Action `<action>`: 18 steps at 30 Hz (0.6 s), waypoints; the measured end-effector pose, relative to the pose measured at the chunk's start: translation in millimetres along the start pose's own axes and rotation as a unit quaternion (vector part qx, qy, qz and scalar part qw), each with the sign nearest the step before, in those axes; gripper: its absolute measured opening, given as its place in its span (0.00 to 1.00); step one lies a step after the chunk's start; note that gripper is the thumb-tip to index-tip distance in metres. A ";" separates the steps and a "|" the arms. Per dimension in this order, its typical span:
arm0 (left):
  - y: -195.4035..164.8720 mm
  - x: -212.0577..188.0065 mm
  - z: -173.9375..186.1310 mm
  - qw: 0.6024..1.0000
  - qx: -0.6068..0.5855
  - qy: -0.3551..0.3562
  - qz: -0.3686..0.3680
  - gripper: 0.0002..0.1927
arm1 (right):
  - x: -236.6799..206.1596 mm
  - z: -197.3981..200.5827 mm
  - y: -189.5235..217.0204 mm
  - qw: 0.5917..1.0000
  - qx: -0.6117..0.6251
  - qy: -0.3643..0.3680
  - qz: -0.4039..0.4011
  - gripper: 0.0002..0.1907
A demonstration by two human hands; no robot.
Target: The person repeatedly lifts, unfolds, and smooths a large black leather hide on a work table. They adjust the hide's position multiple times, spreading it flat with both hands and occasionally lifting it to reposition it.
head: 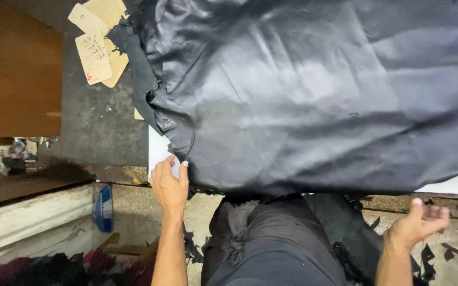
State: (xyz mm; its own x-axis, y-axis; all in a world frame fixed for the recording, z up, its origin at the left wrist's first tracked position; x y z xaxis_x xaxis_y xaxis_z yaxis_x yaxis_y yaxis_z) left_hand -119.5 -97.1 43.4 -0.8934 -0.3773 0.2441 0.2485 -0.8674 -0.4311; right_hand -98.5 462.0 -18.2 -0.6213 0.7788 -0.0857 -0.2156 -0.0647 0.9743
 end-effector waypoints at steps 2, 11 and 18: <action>-10.4 -2.0 -1.4 1.000 -0.001 0.008 0.013 0.18 | -9.2 -4.0 -10.4 0.978 0.060 0.034 -0.195 0.20; -23.5 12.2 3.0 0.989 -0.008 0.142 0.043 0.15 | -20.0 -12.1 -2.2 0.974 -0.044 0.186 -0.121 0.19; -26.9 -31.6 23.7 0.949 -0.058 0.286 0.114 0.17 | -42.0 10.2 6.2 0.954 0.124 0.116 -0.247 0.18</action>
State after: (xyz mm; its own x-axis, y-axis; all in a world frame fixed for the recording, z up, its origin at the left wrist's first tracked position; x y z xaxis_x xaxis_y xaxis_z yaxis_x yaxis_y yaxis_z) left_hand -89.1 -69.6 67.8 -0.8861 -0.2845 -0.3658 0.4476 -0.7301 -0.5163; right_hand -66.1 435.3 -6.4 -0.6467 0.5154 -0.5623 -0.3577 0.4462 0.8203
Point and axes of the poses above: each hand's wrist, its own x-axis towards the middle knuckle, its own z-axis out of the back of the hand, y = z × x, the point moved 1 cm from there along x, towards the middle knuckle, and after that the axes turned 4 degrees about -z, right-handed, at the moved point
